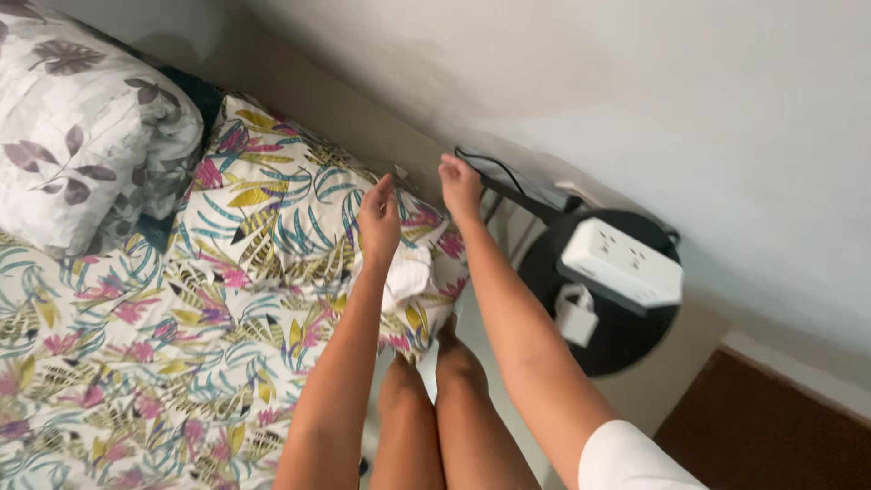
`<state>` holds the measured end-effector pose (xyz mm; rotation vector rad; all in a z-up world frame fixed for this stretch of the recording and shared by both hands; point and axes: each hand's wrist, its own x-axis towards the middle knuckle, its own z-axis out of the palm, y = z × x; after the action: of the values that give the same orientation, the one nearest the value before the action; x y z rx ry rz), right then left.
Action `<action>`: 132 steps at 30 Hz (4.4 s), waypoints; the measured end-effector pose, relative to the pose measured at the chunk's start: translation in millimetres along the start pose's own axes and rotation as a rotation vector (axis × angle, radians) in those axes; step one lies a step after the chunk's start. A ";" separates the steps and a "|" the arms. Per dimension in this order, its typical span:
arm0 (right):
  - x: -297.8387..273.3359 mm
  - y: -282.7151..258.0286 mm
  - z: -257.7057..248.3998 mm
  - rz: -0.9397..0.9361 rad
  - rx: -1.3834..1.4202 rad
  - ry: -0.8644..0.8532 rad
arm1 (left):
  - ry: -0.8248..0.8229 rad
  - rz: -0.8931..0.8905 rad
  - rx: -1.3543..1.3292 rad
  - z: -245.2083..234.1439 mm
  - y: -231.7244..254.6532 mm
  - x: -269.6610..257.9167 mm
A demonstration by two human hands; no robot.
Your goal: The person coils a red cable and places it on a printer. They then pick up a power strip, walk to a small table, plug it into a wall socket, and place it on the table. Finally, they coil two white charging cables and place them on the table.
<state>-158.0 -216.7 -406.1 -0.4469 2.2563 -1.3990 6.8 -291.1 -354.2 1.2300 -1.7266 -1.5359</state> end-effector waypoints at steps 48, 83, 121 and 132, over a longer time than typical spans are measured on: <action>-163.2 -368.3 -225.8 -0.001 0.451 -0.591 | -0.394 0.349 0.265 -42.9 175.6 -103.8; -404.6 -362.2 -450.7 0.079 1.478 -0.246 | -1.073 0.512 0.241 -60.1 453.4 -349.9; -420.8 -316.5 -497.3 -0.090 0.305 -0.465 | -0.893 0.775 0.234 -6.1 469.2 -398.0; -423.1 -324.8 -499.3 -0.194 0.592 -0.277 | -0.876 0.737 0.433 17.2 419.0 -406.5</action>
<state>-50.1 226.9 164.4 -0.6165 1.5175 -1.8763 57.5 48.8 118.0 -0.0887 -2.7345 -1.3110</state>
